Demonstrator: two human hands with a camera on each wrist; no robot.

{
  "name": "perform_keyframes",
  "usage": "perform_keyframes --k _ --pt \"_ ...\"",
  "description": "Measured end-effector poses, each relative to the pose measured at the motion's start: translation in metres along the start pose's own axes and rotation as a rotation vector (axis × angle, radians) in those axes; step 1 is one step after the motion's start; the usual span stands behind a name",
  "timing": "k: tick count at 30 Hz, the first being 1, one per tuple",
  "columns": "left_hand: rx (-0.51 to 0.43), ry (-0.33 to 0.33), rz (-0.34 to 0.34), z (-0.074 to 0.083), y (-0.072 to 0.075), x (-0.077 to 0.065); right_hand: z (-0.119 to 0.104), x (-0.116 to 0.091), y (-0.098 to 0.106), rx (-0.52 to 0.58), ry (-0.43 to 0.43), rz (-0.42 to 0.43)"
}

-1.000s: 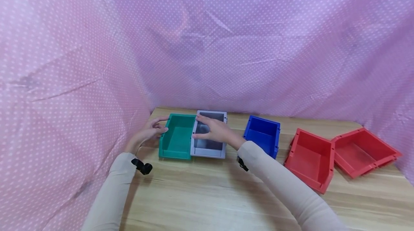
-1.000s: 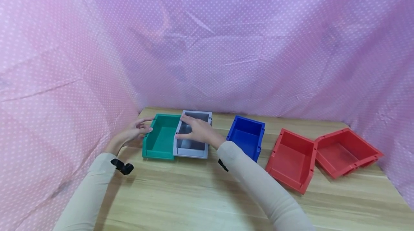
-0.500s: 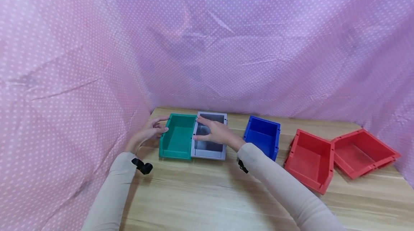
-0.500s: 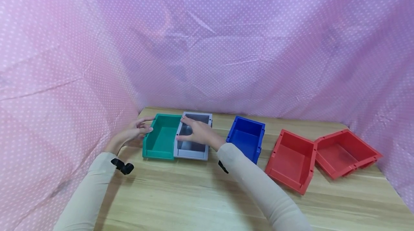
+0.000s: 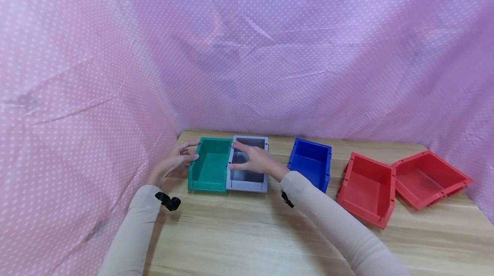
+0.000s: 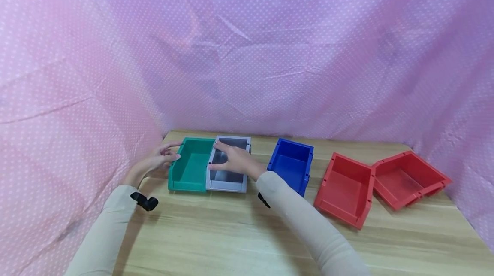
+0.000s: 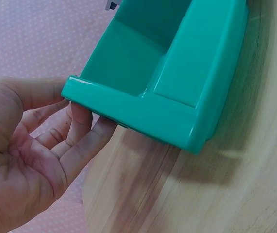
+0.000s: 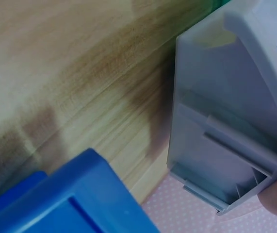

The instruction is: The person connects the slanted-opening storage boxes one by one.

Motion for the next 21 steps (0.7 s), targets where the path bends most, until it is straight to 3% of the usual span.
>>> perform_keyframes --k 8,21 --pt "0.012 -0.029 -0.005 0.0001 0.0002 -0.0014 -0.0005 -0.0025 -0.0047 0.014 -0.037 -0.011" --pt "0.006 -0.009 0.011 -0.0060 0.0002 0.0009 -0.0012 -0.0021 -0.0058 -0.033 -0.011 0.009"
Point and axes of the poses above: each hand's wrist, its own x-axis towards the middle knuckle, its own y-axis out of the back of the hand, z = x × y, the point moved 4 cm from there along x, towards the middle knuckle, and after that the axes turned 13 degrees about -x, right-handed, at the moved point
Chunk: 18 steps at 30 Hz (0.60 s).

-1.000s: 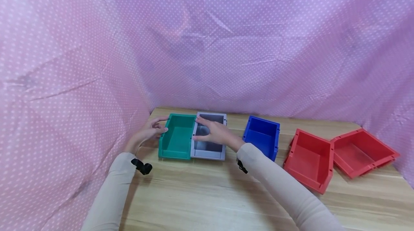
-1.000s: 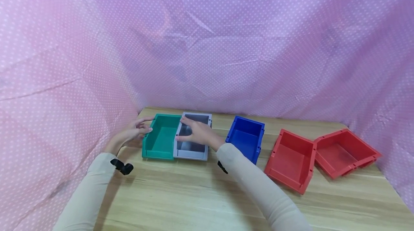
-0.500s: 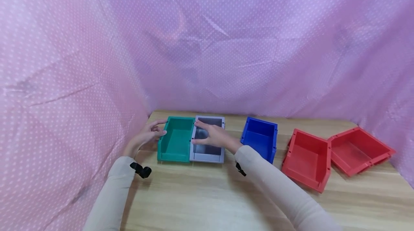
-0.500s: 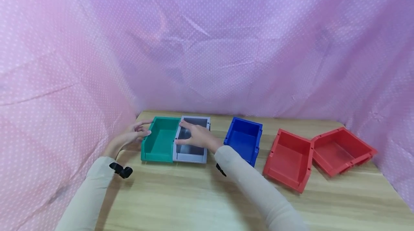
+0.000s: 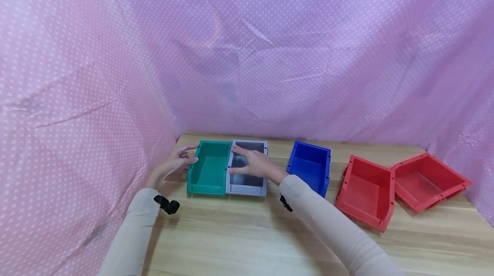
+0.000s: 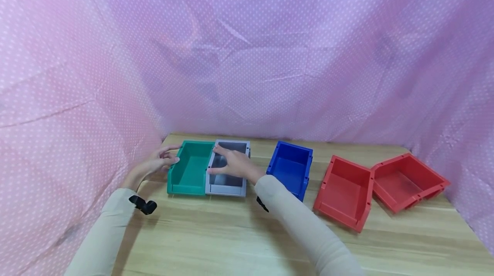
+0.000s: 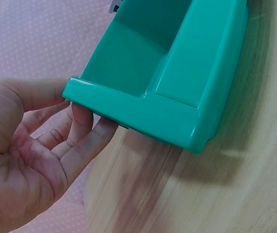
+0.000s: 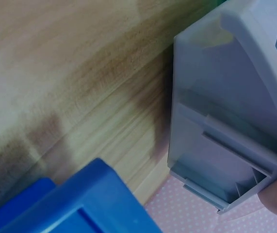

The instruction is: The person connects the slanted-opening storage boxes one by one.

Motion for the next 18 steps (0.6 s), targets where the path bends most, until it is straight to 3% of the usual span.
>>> perform_keyframes --k 18 --pt "0.011 0.001 -0.014 0.0053 0.0007 -0.0001 0.0016 0.0008 -0.0026 0.044 -0.018 -0.023"
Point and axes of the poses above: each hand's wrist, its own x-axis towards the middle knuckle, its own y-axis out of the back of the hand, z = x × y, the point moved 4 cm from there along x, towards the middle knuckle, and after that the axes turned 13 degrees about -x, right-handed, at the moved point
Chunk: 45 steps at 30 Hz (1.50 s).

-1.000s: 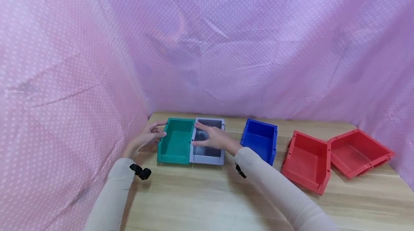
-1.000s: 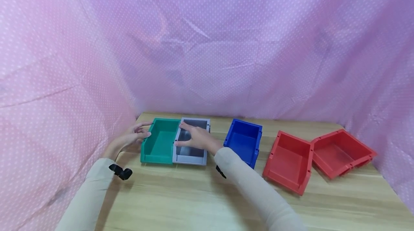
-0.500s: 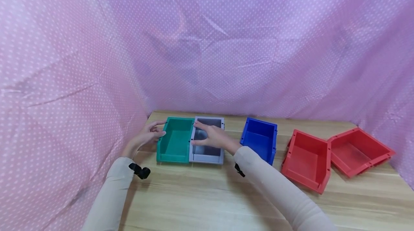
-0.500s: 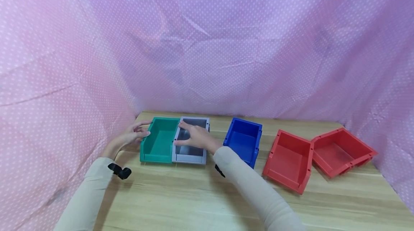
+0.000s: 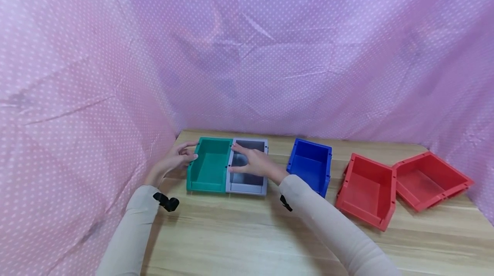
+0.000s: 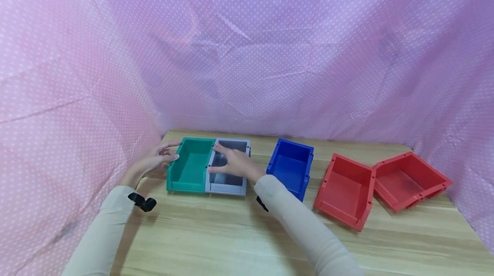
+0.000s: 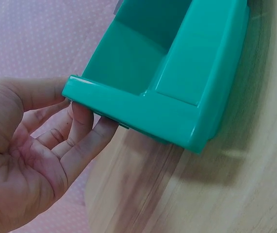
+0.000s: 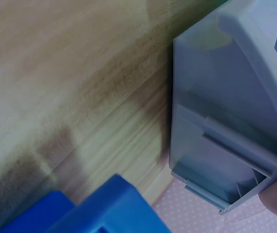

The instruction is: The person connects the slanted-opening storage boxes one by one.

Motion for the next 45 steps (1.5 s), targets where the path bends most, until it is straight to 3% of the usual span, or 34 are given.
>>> perform_keyframes --k 20,45 --pt "0.000 0.015 -0.003 0.0026 0.0011 -0.0010 0.0018 0.0013 -0.0034 0.017 -0.003 -0.016" --pt "0.006 0.004 0.002 -0.0015 -0.0005 -0.0080 -0.0039 0.0007 0.0026 -0.071 0.032 -0.031"
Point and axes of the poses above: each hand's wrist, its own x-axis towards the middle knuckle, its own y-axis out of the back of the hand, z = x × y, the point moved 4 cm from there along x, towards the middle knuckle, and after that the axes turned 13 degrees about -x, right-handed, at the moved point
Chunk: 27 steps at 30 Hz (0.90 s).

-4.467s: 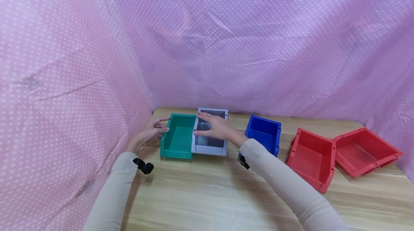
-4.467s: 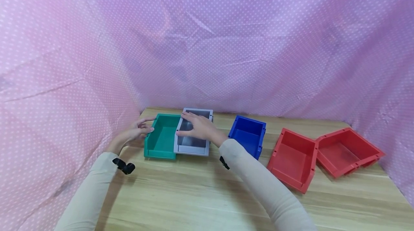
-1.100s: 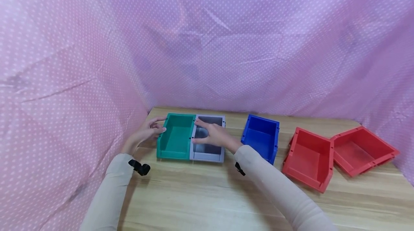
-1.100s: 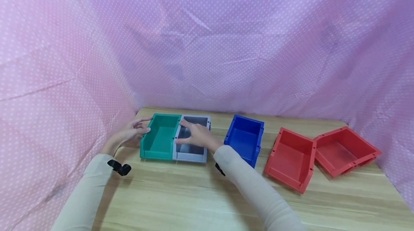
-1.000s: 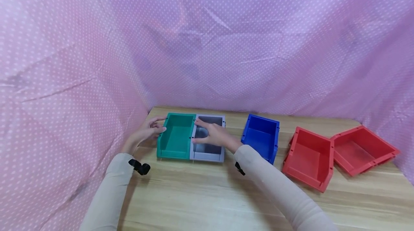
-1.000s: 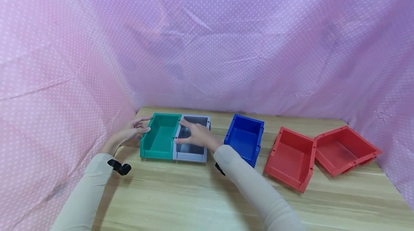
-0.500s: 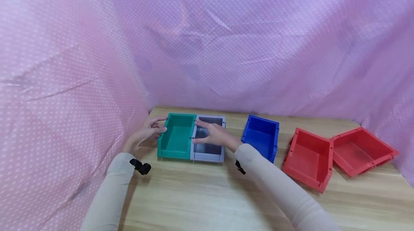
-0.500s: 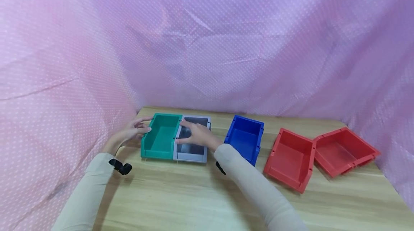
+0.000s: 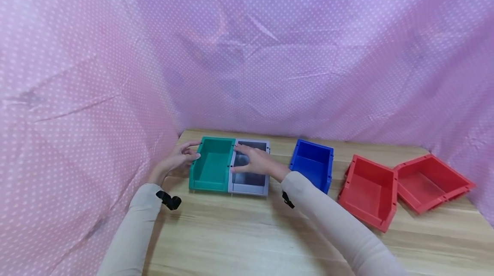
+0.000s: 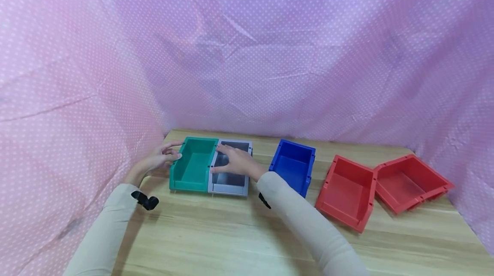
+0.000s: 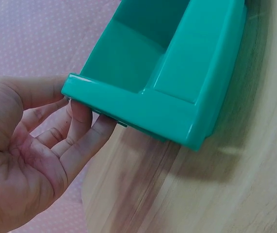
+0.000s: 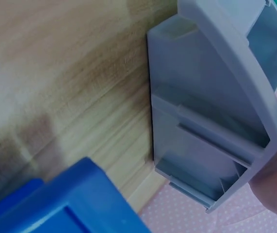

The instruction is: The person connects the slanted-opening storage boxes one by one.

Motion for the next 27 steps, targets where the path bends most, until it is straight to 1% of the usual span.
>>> perform_keyframes --k 5,8,13,18,23,24,27 --pt "-0.010 -0.005 0.000 0.003 0.000 0.000 -0.003 -0.002 0.002 -0.026 0.008 -0.020" --pt "-0.016 -0.007 -0.003 0.003 -0.001 0.000 -0.003 -0.005 0.004 -0.057 0.030 -0.017" --pt "-0.020 -0.001 0.004 0.001 -0.001 0.001 0.008 -0.018 0.014 -0.047 0.027 -0.010" --pt "-0.018 0.009 0.006 -0.001 -0.002 0.003 0.031 -0.043 0.034 -0.014 0.012 0.021" --pt "-0.036 0.017 0.013 -0.001 -0.001 0.003 0.059 -0.075 0.063 -0.026 0.009 0.124" --pt "-0.036 0.013 0.005 -0.001 -0.001 0.003 0.065 -0.082 0.069 -0.029 0.007 0.148" --pt "-0.044 0.019 0.005 -0.002 -0.001 0.002 0.085 -0.106 0.082 -0.023 -0.022 0.201"
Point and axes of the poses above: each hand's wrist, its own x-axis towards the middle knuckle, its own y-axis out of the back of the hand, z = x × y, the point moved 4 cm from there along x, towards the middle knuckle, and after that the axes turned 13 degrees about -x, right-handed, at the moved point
